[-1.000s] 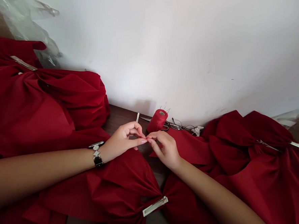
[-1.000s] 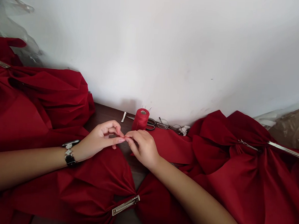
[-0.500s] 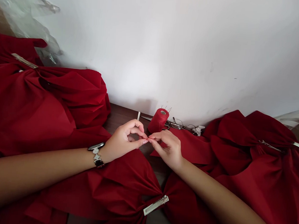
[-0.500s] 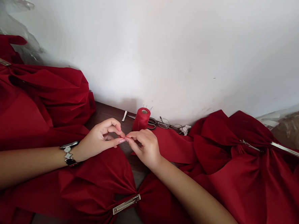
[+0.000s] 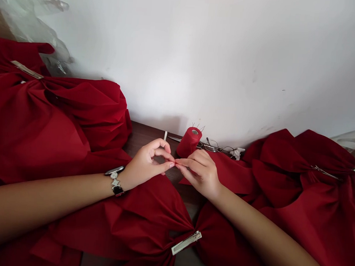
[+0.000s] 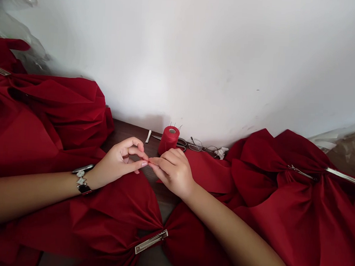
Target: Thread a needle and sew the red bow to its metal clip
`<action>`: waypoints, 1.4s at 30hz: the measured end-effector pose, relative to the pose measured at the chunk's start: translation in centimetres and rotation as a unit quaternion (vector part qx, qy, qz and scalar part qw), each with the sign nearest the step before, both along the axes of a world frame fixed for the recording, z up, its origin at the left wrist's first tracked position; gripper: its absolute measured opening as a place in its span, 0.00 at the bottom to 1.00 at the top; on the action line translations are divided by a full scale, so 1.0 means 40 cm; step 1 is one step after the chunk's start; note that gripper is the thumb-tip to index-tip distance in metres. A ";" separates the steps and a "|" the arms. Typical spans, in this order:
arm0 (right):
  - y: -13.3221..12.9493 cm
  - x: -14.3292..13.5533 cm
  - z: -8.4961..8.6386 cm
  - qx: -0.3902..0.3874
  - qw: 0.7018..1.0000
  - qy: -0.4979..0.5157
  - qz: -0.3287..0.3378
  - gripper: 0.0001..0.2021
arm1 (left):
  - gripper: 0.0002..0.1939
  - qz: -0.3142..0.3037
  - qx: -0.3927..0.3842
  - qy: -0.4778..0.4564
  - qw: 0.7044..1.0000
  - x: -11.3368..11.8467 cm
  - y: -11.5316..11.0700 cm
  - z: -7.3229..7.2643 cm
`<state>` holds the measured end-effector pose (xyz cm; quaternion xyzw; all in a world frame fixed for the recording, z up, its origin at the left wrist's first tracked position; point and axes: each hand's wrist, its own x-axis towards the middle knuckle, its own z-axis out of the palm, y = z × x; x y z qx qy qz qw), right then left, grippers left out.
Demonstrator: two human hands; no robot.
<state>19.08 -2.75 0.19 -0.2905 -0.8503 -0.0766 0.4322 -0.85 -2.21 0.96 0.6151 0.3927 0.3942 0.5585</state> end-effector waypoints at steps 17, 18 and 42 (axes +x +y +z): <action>0.002 0.001 0.010 -0.041 0.998 -0.030 -0.022 0.13 | 0.19 0.012 0.019 0.003 1.000 0.005 0.000 0.016; 0.002 0.001 0.010 -0.044 0.998 -0.032 -0.021 0.13 | 0.19 0.014 0.020 0.004 1.000 0.005 0.000 0.017; 0.003 -0.001 0.012 0.007 1.000 0.007 -0.003 0.08 | 0.16 -0.039 -0.174 -0.062 0.982 0.019 -0.012 0.014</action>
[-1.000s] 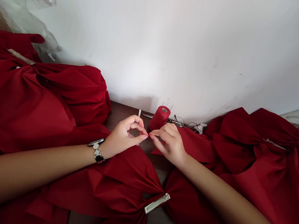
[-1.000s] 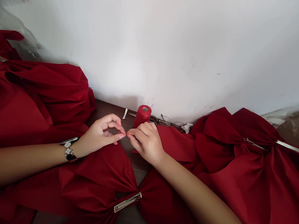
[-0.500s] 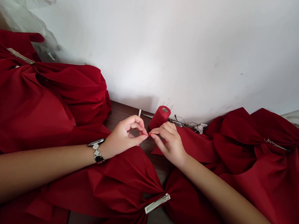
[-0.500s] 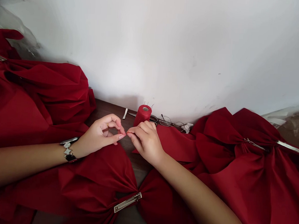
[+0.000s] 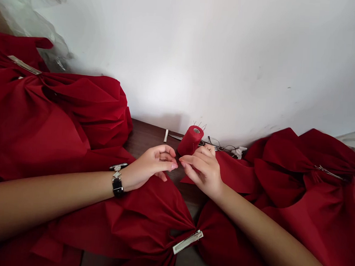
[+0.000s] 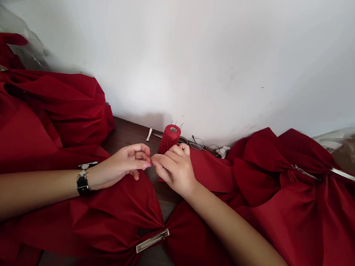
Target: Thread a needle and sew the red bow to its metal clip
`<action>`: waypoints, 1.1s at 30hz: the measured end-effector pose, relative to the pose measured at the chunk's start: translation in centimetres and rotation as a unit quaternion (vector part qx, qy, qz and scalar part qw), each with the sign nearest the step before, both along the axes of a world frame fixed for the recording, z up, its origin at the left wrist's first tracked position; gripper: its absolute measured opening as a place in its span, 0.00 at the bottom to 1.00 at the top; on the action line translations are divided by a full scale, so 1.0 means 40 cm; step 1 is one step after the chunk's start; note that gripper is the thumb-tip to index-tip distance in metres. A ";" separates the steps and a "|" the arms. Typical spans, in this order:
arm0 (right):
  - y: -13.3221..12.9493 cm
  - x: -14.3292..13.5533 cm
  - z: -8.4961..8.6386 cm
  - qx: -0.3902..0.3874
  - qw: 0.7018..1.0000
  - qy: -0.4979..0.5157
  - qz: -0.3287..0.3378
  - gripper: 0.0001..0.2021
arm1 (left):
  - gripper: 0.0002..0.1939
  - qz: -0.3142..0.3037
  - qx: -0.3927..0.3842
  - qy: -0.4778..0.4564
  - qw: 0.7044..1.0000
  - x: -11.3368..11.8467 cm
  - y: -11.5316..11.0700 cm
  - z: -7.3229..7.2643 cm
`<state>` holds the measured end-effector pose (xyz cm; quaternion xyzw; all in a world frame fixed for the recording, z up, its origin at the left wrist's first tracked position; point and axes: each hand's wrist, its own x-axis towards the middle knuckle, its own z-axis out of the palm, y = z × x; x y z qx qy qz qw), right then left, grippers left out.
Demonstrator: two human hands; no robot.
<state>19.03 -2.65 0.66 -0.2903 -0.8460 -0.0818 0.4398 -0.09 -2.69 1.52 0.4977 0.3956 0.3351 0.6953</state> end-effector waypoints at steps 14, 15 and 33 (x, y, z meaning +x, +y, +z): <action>-0.011 -0.011 -0.046 -0.227 0.966 0.128 0.006 0.17 | 0.16 0.050 0.050 -0.016 0.997 -0.007 0.028 -0.031; -0.010 -0.015 -0.052 -0.277 0.951 0.138 0.021 0.17 | 0.15 0.044 0.057 -0.012 0.997 -0.006 0.028 -0.031; -0.008 -0.024 -0.060 -0.290 0.947 0.116 0.074 0.10 | 0.19 0.005 -0.002 -0.072 0.997 -0.009 0.039 -0.038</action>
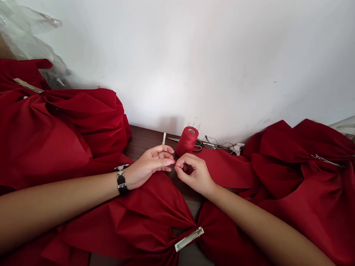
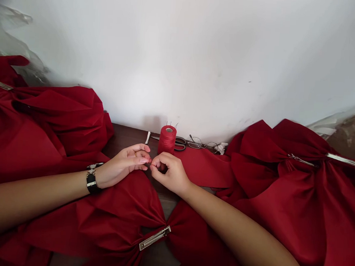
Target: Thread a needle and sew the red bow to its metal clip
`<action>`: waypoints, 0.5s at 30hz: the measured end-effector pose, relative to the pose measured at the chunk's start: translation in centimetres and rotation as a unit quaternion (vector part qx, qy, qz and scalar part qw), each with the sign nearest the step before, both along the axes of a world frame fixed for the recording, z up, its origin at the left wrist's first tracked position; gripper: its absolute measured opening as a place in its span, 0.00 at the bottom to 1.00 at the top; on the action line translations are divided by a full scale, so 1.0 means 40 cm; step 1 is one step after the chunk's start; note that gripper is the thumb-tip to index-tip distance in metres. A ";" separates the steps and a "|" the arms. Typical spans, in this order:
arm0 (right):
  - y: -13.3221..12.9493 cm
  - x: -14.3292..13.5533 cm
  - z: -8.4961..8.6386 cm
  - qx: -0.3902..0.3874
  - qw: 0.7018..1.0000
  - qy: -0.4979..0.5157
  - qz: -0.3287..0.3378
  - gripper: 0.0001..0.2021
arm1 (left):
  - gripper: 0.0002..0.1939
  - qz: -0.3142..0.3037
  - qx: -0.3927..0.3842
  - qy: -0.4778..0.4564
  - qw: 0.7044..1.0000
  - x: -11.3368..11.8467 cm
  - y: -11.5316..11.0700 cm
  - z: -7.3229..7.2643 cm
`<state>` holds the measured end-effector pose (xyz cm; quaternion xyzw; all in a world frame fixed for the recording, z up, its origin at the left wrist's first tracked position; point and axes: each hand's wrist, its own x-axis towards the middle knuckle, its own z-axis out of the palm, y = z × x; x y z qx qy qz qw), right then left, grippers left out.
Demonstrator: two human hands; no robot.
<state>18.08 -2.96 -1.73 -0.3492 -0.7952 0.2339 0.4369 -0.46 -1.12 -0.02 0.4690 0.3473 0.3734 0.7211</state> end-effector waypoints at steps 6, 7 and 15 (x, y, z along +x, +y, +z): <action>0.002 0.005 0.004 0.059 0.997 0.013 -0.054 0.08 | 0.17 0.014 -0.025 -0.043 0.999 0.007 0.001 -0.003; 0.002 0.006 0.006 0.086 0.994 0.013 -0.064 0.08 | 0.17 0.018 -0.030 -0.053 0.998 0.007 0.002 -0.003; 0.009 0.006 0.005 0.145 0.987 -0.016 -0.063 0.08 | 0.18 0.033 -0.035 -0.085 0.995 0.009 0.003 0.007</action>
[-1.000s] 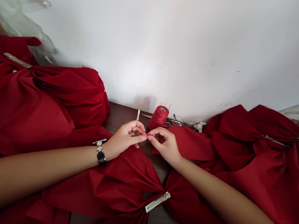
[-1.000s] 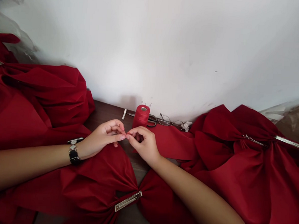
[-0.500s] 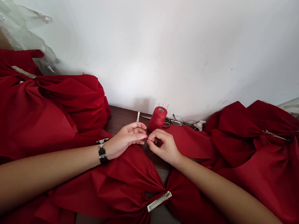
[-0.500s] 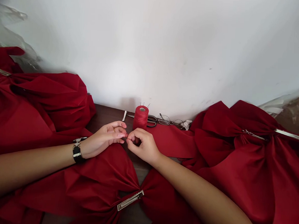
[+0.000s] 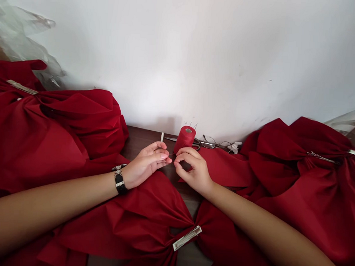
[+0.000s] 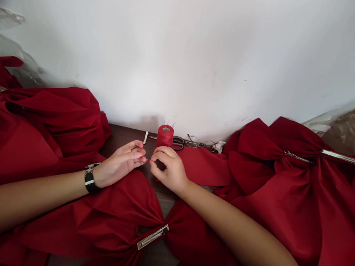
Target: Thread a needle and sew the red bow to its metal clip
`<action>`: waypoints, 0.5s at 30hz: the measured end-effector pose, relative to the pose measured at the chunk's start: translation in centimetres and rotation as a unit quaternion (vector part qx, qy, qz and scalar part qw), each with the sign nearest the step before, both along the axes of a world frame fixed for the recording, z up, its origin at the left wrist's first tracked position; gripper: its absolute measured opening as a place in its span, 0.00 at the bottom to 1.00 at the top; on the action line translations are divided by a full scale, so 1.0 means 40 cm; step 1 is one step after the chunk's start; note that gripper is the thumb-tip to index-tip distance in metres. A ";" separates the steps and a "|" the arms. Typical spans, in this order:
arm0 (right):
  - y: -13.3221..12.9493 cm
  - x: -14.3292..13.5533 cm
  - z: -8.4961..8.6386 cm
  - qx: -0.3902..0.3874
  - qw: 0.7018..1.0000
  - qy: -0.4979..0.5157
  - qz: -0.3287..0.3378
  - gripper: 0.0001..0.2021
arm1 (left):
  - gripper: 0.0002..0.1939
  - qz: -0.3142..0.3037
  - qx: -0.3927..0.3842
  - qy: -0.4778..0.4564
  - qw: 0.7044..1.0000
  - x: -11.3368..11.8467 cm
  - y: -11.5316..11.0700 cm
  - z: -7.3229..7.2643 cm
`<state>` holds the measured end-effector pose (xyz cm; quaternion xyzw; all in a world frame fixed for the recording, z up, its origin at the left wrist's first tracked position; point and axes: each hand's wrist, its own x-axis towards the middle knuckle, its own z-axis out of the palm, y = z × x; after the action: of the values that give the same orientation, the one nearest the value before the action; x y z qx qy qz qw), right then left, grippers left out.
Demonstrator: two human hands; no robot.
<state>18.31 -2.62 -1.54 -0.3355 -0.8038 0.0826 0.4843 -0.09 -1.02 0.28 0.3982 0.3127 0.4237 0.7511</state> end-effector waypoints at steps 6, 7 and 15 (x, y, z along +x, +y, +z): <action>-0.003 0.003 0.008 -0.022 1.000 0.009 0.009 0.11 | 0.17 0.000 0.026 0.046 0.999 0.007 0.000 -0.004; -0.002 0.003 0.007 -0.032 0.999 0.006 0.023 0.11 | 0.17 -0.002 0.034 0.050 0.998 0.007 -0.001 -0.005; 0.010 0.010 0.007 -0.133 0.989 0.003 0.071 0.14 | 0.16 -0.011 0.110 0.145 0.983 -0.003 -0.016 0.010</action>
<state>18.72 -2.22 -1.24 -0.3388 -0.8057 0.2236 0.4313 -0.19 -1.65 0.67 0.5391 0.3652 0.3846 0.6543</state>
